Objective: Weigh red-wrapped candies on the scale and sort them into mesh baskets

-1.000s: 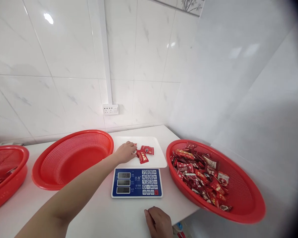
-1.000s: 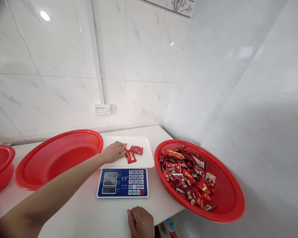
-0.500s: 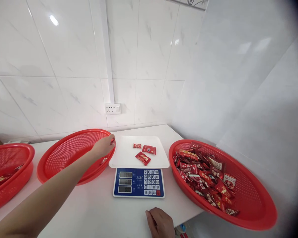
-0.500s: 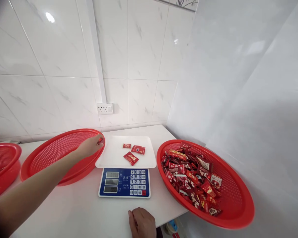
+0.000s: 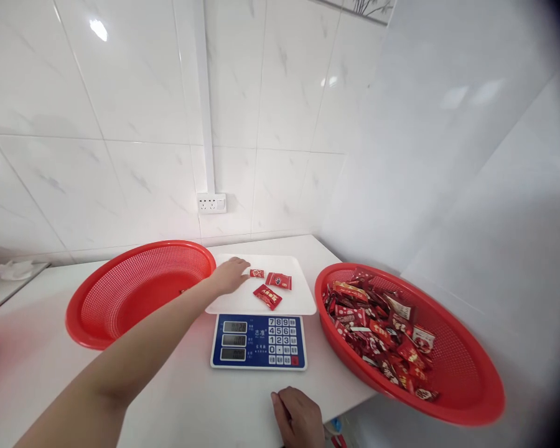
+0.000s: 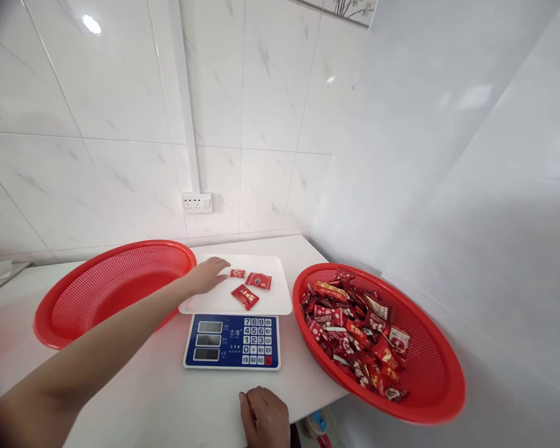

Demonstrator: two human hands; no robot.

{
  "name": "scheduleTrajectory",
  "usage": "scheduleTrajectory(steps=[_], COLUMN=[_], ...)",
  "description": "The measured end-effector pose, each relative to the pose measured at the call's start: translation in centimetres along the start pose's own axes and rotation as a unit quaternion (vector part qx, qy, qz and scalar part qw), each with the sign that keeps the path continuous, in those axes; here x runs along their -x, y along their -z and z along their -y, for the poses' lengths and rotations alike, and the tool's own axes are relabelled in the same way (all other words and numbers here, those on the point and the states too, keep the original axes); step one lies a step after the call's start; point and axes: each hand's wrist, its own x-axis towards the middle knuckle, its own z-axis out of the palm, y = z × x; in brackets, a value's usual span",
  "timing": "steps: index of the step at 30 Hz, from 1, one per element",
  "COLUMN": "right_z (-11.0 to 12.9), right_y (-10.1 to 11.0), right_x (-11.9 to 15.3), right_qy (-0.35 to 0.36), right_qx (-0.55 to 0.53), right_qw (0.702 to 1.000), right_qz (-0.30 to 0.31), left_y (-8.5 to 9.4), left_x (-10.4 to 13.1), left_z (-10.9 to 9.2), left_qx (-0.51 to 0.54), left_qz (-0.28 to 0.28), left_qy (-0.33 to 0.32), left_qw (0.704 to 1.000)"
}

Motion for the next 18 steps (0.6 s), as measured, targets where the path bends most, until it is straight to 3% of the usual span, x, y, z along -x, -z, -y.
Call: scheduleTrajectory(steps=[3, 6, 12, 18], right_z=[0.2, 0.4, 0.7, 0.8], right_y=[0.1, 0.2, 0.5, 0.7], right_x=[-0.2, -0.4, -0.6, -0.8], right_qy=[-0.003, -0.003, -0.006, -0.004], right_qx=[0.003, 0.006, 0.013, 0.006], right_qw=[1.000, 1.000, 1.000, 1.000], right_qz=[-0.015, -0.026, -0.020, -0.020], left_y=[-2.1, -3.0, -1.9, -1.5], left_x=[-2.1, -2.8, -1.3, 0.1], left_z=[-1.7, -1.9, -1.6, -4.0], left_qx=[0.025, 0.046, 0.084, 0.099], left_qz=[0.009, 0.013, 0.013, 0.117], left_qy=[-0.029, -0.021, -0.007, -0.058], left_qw=[0.999, 0.999, 0.996, 0.987])
